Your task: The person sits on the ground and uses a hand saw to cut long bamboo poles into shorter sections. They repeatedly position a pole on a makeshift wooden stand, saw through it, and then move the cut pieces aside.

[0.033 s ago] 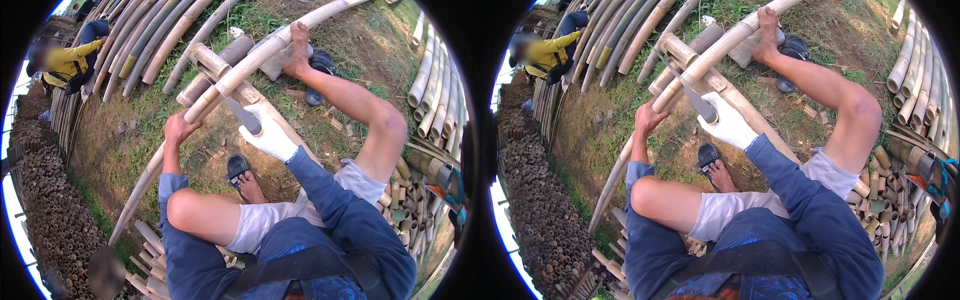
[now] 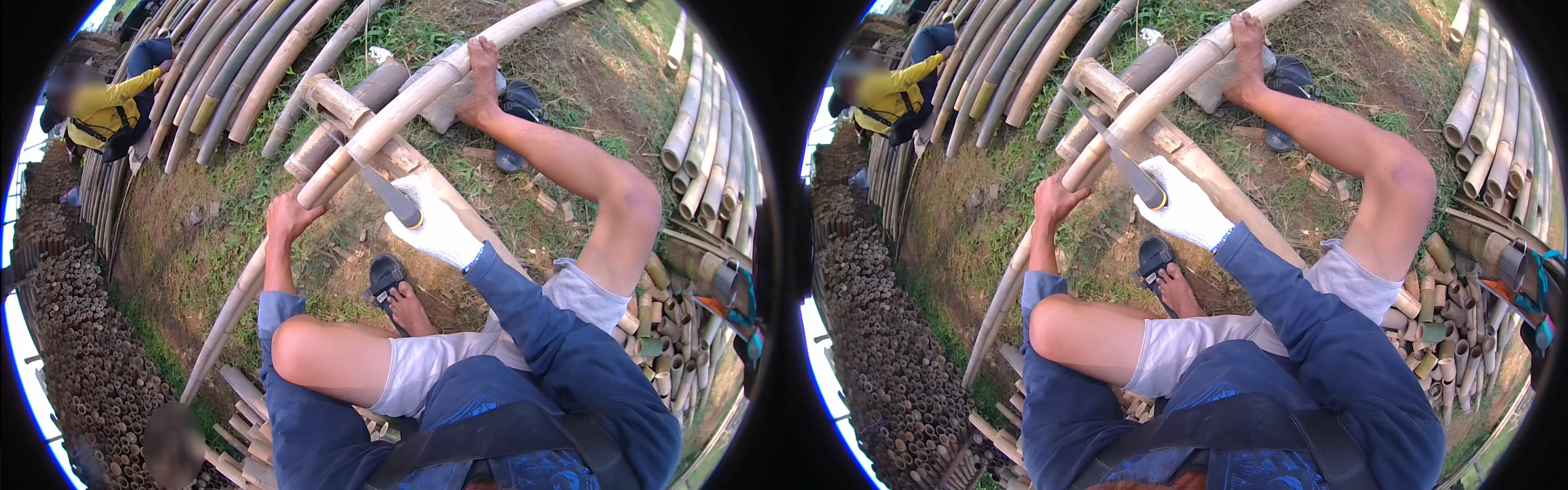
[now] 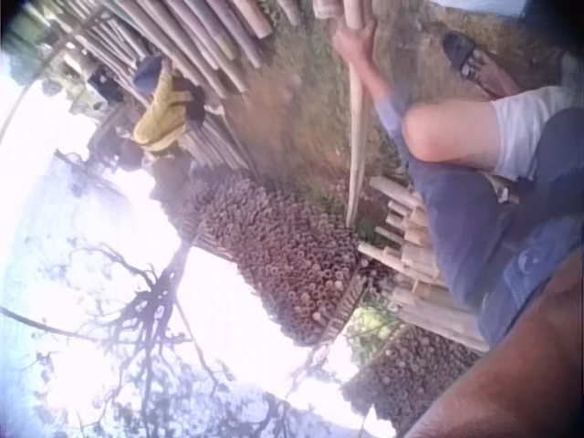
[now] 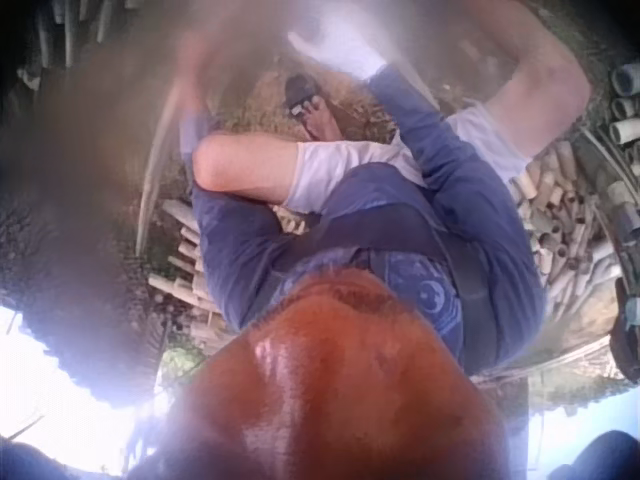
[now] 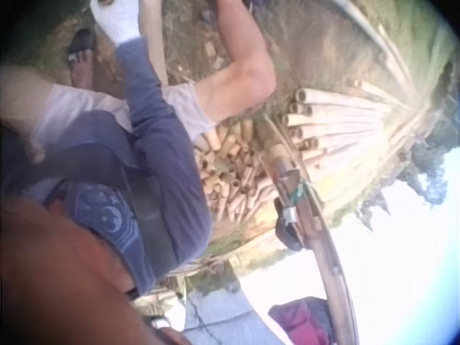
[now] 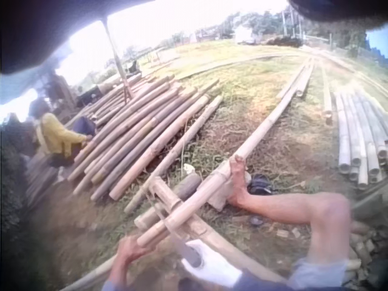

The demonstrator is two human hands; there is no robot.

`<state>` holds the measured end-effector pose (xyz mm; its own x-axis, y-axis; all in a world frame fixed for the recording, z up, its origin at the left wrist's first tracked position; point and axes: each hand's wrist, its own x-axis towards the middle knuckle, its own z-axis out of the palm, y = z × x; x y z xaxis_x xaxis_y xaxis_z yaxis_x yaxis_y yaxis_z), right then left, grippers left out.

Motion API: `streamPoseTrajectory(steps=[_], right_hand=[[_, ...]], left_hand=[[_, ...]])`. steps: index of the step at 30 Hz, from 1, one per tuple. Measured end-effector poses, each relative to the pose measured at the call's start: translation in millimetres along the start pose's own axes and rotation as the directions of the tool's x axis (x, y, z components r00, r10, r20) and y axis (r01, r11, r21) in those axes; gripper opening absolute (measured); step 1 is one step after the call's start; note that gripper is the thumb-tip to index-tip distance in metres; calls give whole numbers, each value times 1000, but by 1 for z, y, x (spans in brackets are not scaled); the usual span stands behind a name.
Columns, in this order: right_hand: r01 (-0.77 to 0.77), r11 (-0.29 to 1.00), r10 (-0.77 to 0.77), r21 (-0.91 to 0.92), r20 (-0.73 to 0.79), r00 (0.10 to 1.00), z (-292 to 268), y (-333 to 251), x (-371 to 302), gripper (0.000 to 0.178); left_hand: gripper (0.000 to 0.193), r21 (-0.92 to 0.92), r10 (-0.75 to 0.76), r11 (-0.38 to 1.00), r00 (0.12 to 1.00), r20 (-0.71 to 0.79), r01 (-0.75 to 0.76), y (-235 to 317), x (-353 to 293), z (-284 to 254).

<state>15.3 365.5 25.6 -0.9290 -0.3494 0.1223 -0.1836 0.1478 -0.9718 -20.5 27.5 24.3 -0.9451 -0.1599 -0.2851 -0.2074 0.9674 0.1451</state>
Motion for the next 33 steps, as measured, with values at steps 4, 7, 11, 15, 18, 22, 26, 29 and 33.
streamPoseTrajectory(steps=[4, 7, 11, 15, 18, 22, 26, 29, 33], right_hand=[[23, 998, -23, 62, 6, 1000, 25, -2, -16, 53], [-36, 995, 35, 88, 9, 999, 18, -8, -4, 51], [-104, 987, 100, 124, 33, 994, 4, -9, 1, 47], [-135, 988, 129, 79, 70, 989, 4, -33, -51, 53], [-229, 973, 227, 15, 84, 970, -30, -53, -126, 54], [-142, 988, 143, 54, -12, 990, -19, -43, -101, 51], [-29, 990, 23, 141, 42, 999, 32, -7, 47, 46], [7, 982, 14, 190, -111, 994, 48, 2, 54, 44], [-148, 989, 149, -19, 51, 988, -3, -22, -73, 50]], left_hand=[[79, 8, 0, 1000, 995, -104, 1, -23, -20, 12], [80, -32, 0, 999, 998, -67, -2, -12, -14, -1], [81, -71, 19, 997, 998, -67, -23, 2, -9, -5], [83, -31, 20, 999, 997, -79, -23, -27, -10, 1], [72, -2, 70, 998, 994, -88, -70, -27, -5, 8], [84, -13, 27, 1000, 998, -63, -28, -28, -10, 0], [90, -14, 48, 999, 997, -57, -49, -22, 0, -3], [95, 40, 41, 998, 999, -34, -40, -13, 0, -4], [89, -5, 34, 999, 999, -33, -34, -23, -12, 14]])
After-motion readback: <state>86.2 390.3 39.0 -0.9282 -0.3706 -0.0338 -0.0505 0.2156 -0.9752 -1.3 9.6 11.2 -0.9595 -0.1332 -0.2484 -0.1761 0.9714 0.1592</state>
